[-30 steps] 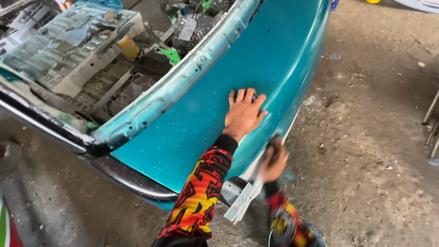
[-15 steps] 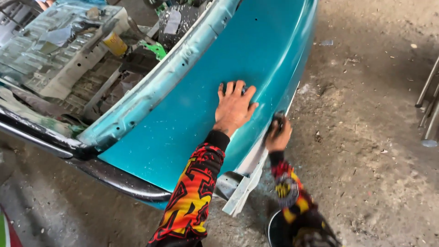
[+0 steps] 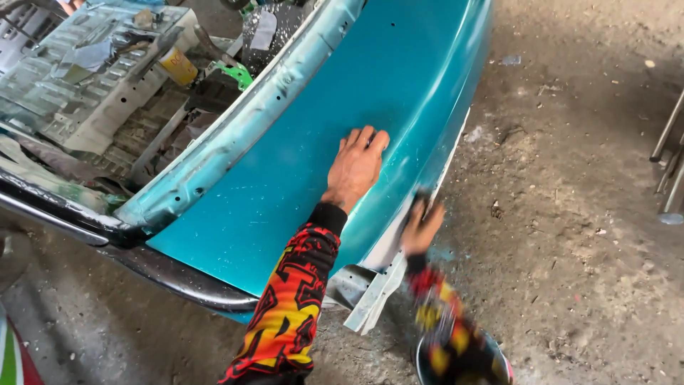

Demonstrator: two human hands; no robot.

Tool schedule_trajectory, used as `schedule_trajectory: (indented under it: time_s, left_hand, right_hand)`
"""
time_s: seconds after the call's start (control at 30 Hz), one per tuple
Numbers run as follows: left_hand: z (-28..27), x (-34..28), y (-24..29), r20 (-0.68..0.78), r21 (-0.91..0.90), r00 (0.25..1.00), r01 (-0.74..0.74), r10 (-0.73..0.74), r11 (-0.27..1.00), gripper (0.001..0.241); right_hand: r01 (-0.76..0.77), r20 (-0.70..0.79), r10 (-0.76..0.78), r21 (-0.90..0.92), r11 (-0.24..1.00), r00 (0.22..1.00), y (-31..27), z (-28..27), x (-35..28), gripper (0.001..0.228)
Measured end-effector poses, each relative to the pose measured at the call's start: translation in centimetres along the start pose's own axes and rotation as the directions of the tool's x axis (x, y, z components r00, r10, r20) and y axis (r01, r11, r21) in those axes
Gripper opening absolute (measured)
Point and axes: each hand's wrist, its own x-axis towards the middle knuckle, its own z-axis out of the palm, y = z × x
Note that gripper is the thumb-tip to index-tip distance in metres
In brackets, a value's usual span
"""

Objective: The person uses a sanding block to sand the surface of a teal car fender in a workshop. They repeatedly rub the sanding block against the fender's curved surface and edges, occasionally dipping the block into a bucket of water.

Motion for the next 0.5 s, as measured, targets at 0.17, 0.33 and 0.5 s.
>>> schedule_trajectory:
  time_s: [0.17,0.33,0.5]
  left_hand:
    - [-1.6,-0.9,2.0,-0.018,-0.724,0.956,0.189,-0.293,0.663,0.058]
    - [-1.2,-6.0,3.9,0.136,-0.845,0.949,0.262,-0.285,0.467,0.041]
    - [1.9,-0.6,6.4,0.037,-0.633,0.958,0.243,-0.284,0.735,0.056]
  right_hand:
    - [0.155,0.198,-0.166,0.07,0.985,0.966,-4.8,-5.4,-2.9,0.042]
    - [-0.131,0.196,0.094,0.185,0.974,0.976,5.1,2.4,10.6,0.032]
    - [0.073,0.04,-0.074,0.017,0.997,0.996,-6.3,-7.3,-7.3,0.043]
